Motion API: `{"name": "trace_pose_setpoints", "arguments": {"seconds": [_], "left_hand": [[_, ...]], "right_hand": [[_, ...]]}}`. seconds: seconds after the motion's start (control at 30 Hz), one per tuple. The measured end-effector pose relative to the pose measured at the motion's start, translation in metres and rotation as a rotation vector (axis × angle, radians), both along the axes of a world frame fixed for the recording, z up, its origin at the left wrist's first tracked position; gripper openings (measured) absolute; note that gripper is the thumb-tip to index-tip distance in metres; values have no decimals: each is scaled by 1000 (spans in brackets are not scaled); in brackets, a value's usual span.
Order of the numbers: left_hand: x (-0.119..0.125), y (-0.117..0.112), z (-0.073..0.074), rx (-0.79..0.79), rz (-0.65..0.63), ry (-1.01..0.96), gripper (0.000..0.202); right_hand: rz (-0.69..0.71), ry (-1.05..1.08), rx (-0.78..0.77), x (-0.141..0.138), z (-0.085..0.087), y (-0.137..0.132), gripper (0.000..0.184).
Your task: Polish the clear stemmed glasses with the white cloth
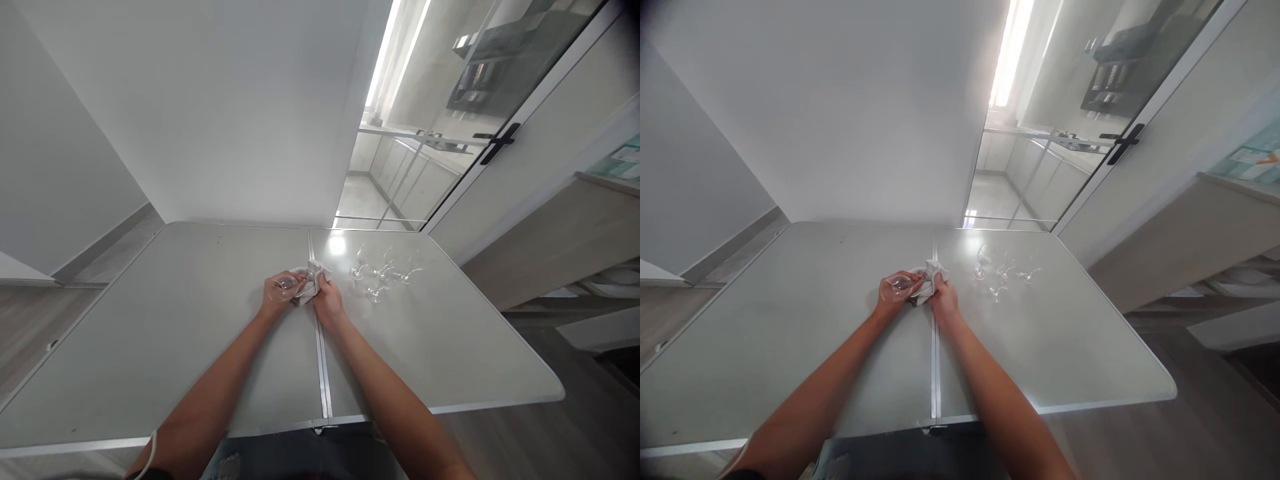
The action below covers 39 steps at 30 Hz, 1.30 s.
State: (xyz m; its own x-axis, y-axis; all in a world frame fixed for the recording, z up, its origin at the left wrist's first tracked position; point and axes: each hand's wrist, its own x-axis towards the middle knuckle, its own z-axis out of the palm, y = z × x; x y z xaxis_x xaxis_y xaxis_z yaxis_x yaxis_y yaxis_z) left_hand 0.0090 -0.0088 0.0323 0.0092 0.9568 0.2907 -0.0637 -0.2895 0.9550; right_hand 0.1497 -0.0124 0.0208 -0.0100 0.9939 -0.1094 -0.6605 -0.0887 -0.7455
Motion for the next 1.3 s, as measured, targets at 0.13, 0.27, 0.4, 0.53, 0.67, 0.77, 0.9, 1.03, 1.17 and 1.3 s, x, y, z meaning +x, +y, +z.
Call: {"name": "trace_pose_setpoints", "arguments": {"seconds": [0.13, 0.27, 0.4, 0.53, 0.67, 0.77, 0.9, 1.03, 1.17, 1.3], "left_hand": [[1, -1, 1, -38, 13, -12, 30], [1, -1, 2, -44, -71, 7, 34], [-1, 1, 2, -38, 38, -55, 36], [-2, 2, -1, -34, -32, -14, 36], [-3, 3, -3, -15, 44, -37, 34], [-3, 3, -2, -7, 1, 3, 31], [-4, 5, -1, -4, 99, 26, 29], [-6, 10, -4, -14, 230, 36, 29], [-8, 14, -8, -52, 258, 24, 33], [-9, 15, -10, -64, 149, 70, 33]], "right_hand": [[-47, -61, 28, 1, 2, -1, 32], [-43, 3, 14, 4, 5, -1, 32], [25, -7, 4, 6, 10, -3, 31], [-30, 0, 20, 7, 11, -4, 31], [-13, -24, 0, 8, 10, -2, 33], [-104, -7, 25, 7, 9, -1, 35], [-34, -124, 29, 8, 10, -3, 36], [-200, -393, 144, 16, 17, -9, 35], [-222, -702, 308, 18, 26, -16, 18], [-264, -911, 427, 13, 29, -19, 41]]}}
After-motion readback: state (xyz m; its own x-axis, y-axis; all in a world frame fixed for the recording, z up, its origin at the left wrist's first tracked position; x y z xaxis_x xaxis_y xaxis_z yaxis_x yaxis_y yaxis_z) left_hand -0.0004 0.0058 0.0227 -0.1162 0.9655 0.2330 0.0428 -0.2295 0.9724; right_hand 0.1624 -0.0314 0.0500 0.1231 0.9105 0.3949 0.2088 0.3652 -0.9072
